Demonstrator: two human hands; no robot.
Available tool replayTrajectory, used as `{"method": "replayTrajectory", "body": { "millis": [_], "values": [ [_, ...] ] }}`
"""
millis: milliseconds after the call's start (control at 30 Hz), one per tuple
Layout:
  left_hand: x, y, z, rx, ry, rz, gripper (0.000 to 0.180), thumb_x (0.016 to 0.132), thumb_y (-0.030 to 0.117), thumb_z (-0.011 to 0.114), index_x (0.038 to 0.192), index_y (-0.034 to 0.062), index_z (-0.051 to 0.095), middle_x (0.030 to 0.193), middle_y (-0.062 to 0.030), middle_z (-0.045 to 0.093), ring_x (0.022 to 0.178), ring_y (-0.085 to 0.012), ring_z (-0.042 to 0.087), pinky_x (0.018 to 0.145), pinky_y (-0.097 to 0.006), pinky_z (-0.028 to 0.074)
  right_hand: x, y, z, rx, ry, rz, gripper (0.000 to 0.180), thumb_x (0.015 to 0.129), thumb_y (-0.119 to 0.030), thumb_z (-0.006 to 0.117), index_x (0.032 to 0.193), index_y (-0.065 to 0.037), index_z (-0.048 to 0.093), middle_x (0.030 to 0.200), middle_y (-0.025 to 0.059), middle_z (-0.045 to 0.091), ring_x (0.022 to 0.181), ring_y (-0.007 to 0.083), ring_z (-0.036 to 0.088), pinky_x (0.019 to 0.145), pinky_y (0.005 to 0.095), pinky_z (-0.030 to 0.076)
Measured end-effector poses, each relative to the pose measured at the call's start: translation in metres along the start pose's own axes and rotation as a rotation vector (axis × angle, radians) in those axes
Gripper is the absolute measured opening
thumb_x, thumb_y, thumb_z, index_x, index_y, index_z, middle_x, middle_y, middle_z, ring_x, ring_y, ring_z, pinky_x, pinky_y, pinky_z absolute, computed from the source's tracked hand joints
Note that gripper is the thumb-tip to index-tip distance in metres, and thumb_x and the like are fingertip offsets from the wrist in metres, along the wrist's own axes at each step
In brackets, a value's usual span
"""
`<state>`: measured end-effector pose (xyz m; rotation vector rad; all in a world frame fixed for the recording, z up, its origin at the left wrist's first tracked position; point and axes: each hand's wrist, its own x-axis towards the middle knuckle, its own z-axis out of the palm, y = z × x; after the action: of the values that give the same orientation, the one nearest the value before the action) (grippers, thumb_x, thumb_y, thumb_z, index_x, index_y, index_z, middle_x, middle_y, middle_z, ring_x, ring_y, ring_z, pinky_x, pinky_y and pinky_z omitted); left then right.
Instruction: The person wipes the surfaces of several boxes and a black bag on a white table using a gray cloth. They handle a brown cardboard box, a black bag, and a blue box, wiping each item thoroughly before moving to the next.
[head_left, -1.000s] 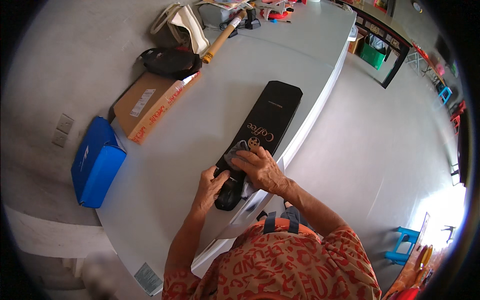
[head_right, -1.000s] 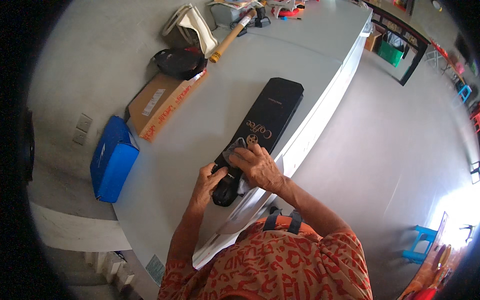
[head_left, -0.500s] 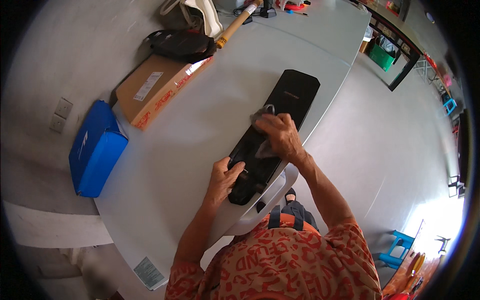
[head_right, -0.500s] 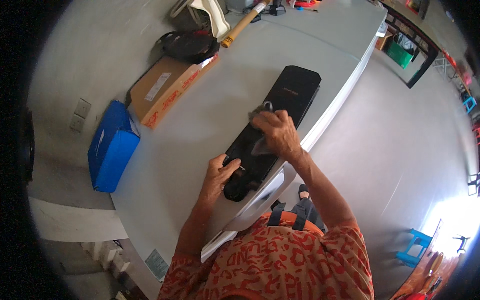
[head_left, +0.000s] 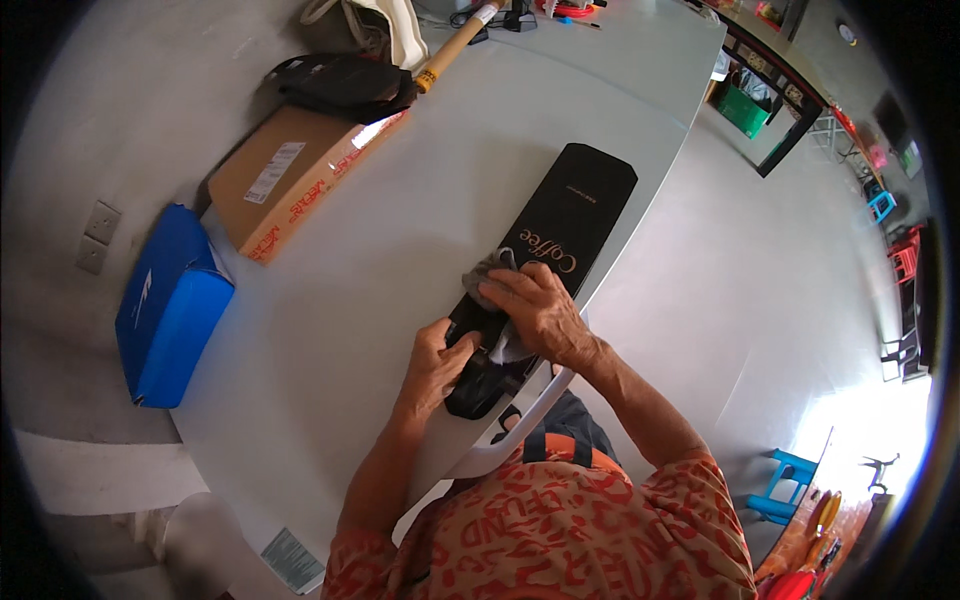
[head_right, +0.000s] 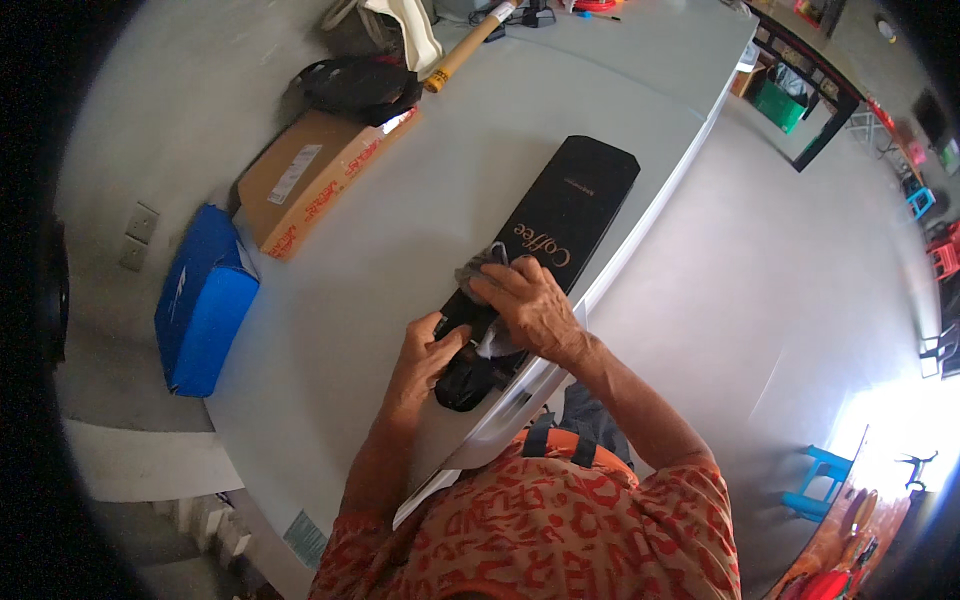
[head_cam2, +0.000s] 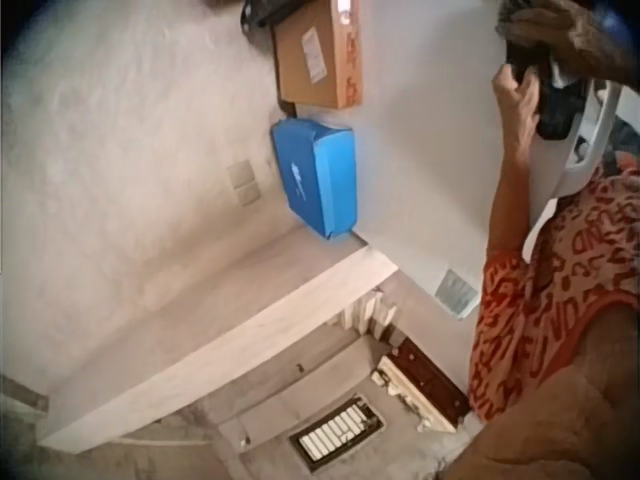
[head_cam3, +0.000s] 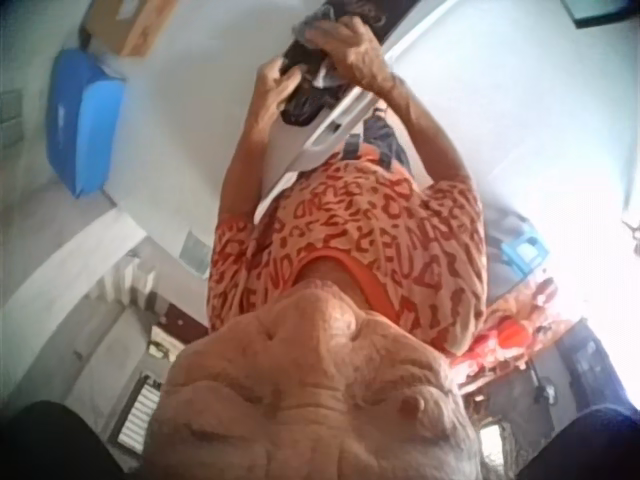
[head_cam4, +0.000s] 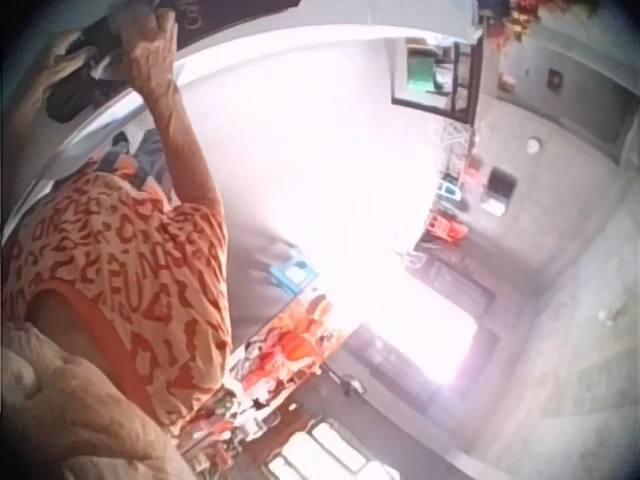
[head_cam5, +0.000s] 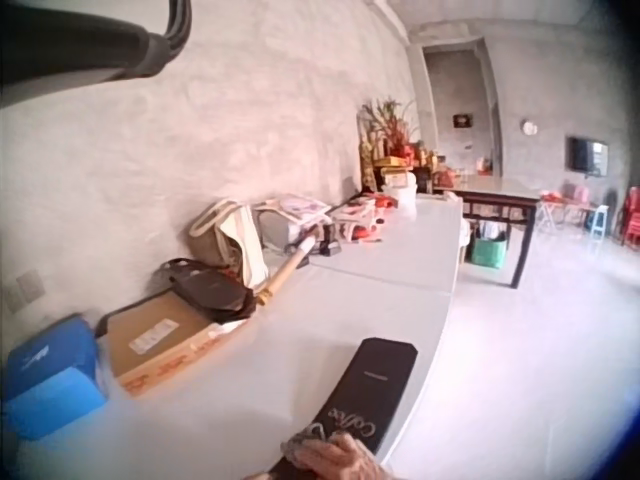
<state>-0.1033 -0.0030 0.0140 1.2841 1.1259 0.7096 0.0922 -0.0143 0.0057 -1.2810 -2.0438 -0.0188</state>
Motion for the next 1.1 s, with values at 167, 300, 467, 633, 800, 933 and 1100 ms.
{"method": "replayTrajectory", "body": {
  "millis": [167, 300, 467, 633, 800, 933, 1100],
  "values": [
    [-0.003, 0.004, -0.001, 0.098, 0.028, -0.021, 0.025, 0.087, 0.012, 0.067, 0.073, 0.0001, 0.050, 0.065, 0.0017, 0.047, 0.058, -0.0040, 0.041, 0.046, -0.025, 0.036, 0.019, 0.043, -0.006, -0.177, 0.023, 0.019, 0.045, 0.072, -0.002, 0.070, 0.116, -0.011, 0.066, 0.121, 0.0081, 0.060, 0.101, 0.0256, 0.053, 0.085, 0.0370, 0.048],
    [-0.007, 0.015, 0.001, 0.063, 0.032, -0.069, 0.023, 0.087, 0.015, 0.067, 0.076, -0.0005, 0.054, 0.066, 0.0010, 0.051, 0.058, -0.0050, 0.045, 0.048, -0.025, 0.039, 0.025, 0.077, -0.009, -0.266, 0.049, 0.034, 0.053, 0.067, -0.003, 0.074, 0.119, -0.011, 0.064, 0.121, 0.0074, 0.060, 0.102, 0.0266, 0.053, 0.086, 0.0375, 0.047],
    [-0.008, 0.027, 0.001, 0.037, 0.042, -0.139, 0.020, 0.085, 0.016, 0.068, 0.086, -0.0030, 0.062, 0.072, -0.0026, 0.061, 0.061, -0.0079, 0.054, 0.055, -0.025, 0.044, 0.038, 0.108, -0.016, -0.326, 0.051, 0.046, 0.062, 0.059, -0.011, 0.081, 0.118, -0.012, 0.063, 0.121, 0.0062, 0.059, 0.103, 0.0272, 0.053, 0.087, 0.0389, 0.046],
    [0.000, 0.032, -0.016, 0.139, 0.027, -0.185, 0.021, 0.083, 0.018, 0.070, 0.086, -0.0026, 0.064, 0.074, -0.0037, 0.064, 0.064, -0.0106, 0.058, 0.060, -0.028, 0.047, 0.038, 0.151, -0.032, -0.326, 0.080, 0.126, 0.074, 0.049, -0.021, 0.089, 0.117, -0.013, 0.062, 0.123, 0.0063, 0.058, 0.104, 0.0293, 0.053, 0.091, 0.0419, 0.047],
    [0.002, 0.048, -0.061, 0.352, 0.068, -0.136, 0.022, 0.079, 0.018, 0.075, 0.086, -0.0005, 0.066, 0.076, -0.0066, 0.067, 0.069, -0.0167, 0.061, 0.067, -0.033, 0.049, 0.019, 0.119, -0.028, -0.254, 0.137, 0.063, 0.045, 0.071, -0.004, 0.072, 0.115, -0.010, 0.064, 0.119, 0.0121, 0.059, 0.098, 0.0290, 0.054, 0.085, 0.0402, 0.049],
    [0.003, 0.060, -0.044, 1.195, 0.490, 0.470, 0.027, 0.080, 0.005, 0.069, 0.105, 0.0039, 0.062, 0.102, -0.0131, 0.063, 0.098, -0.0330, 0.058, 0.086, -0.040, 0.045, 0.003, 0.096, -0.030, -0.229, 0.123, 0.109, 0.040, 0.075, -0.005, 0.066, 0.115, -0.008, 0.063, 0.121, 0.0128, 0.058, 0.098, 0.0288, 0.053, 0.084, 0.0394, 0.049],
    [0.025, 0.054, 0.058, 0.813, -0.009, 0.663, 0.042, 0.086, 0.002, 0.061, 0.126, 0.0053, 0.052, 0.126, -0.0174, 0.053, 0.122, -0.0337, 0.049, 0.103, -0.043, 0.038, 0.000, 0.083, -0.033, -0.212, 0.132, 0.125, 0.044, 0.075, -0.007, 0.067, 0.119, -0.007, 0.062, 0.123, 0.0132, 0.057, 0.098, 0.0292, 0.052, 0.085, 0.0398, 0.049]
  ]
}}
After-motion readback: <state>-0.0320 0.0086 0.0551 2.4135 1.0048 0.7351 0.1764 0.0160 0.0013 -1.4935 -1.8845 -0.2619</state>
